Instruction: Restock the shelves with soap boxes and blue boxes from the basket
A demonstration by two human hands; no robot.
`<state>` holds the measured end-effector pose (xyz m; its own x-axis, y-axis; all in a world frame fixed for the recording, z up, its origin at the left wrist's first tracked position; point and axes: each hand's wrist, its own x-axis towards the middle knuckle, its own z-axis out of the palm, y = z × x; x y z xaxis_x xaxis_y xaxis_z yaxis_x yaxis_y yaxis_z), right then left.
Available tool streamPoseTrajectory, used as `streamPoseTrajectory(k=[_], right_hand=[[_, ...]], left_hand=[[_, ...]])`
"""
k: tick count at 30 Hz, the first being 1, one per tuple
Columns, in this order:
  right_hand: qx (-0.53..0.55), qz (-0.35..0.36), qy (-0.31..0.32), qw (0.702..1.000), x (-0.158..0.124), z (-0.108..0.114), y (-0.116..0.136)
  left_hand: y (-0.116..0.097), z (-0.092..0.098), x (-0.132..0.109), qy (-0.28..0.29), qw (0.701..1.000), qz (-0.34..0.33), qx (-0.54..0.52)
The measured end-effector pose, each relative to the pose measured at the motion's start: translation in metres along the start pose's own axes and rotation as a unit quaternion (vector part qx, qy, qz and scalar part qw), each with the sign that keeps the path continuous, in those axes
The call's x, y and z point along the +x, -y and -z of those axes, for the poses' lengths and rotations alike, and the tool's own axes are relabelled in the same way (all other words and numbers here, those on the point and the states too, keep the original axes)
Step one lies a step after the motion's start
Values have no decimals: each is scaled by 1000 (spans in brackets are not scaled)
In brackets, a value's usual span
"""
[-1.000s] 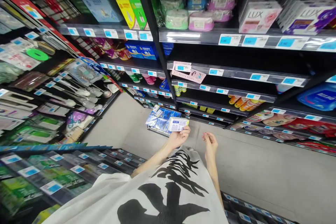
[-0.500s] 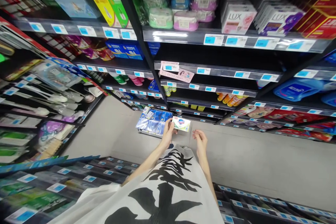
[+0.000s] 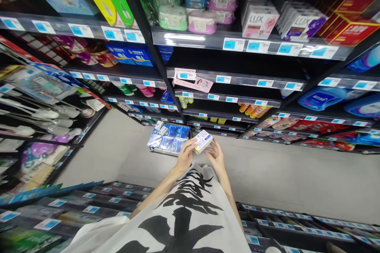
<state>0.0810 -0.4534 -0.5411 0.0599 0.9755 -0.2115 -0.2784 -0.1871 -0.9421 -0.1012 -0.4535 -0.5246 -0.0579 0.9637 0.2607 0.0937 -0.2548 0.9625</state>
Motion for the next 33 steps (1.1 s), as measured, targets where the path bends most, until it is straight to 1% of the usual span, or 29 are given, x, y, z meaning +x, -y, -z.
streamPoseTrajectory(k=[2, 4, 7, 10, 12, 14, 17, 19, 21, 22, 24, 26, 29, 31, 33], right_hand=[[6, -3, 23, 1000, -1, 0, 1], [2, -7, 34, 999, -1, 0, 4], [-10, -3, 12, 1000, 0, 0, 7], [-23, 0, -5, 1000, -1, 2, 11], [-31, 11, -2, 999, -3, 3, 12], [-34, 28, 6, 999, -5, 4, 14], [-23, 18, 5, 1000, -5, 6, 14], [-16, -12, -5, 1000, -4, 7, 13], [-15, -41, -23, 999, -3, 8, 11], [-18, -48, -31, 998, -3, 9, 10], [-33, -50, -35, 998, -2, 11, 8], [-64, -42, -17, 997, 0, 15, 8], [-140, -22, 35, 989, 4, 25, 10], [-211, -4, 76, 975, 8, 33, 12], [-286, 8, 119, 951, 17, 40, 15]], left_hand=[[6, 3, -5, 37, 999, 4, -20], [11, 5, -10, 74, 996, 12, -36], [12, 7, -15, 115, 992, 16, -40], [8, 7, -15, 135, 990, 1, -33], [4, 5, -14, 126, 991, 3, -33], [0, 1, -13, 98, 994, 24, -34], [-3, -9, -13, 36, 993, 102, -54], [-4, -15, -13, 8, 980, 173, -100], [-4, -18, -12, -4, 962, 232, -142], [-4, -19, -12, -8, 956, 251, -150], [-4, -18, -13, -9, 954, 265, -142], [-5, -15, -16, -6, 957, 261, -126], [-5, -12, -24, -17, 960, 257, -113], [0, -15, -29, -38, 956, 270, -112], [7, -22, -30, -51, 953, 281, -103]])
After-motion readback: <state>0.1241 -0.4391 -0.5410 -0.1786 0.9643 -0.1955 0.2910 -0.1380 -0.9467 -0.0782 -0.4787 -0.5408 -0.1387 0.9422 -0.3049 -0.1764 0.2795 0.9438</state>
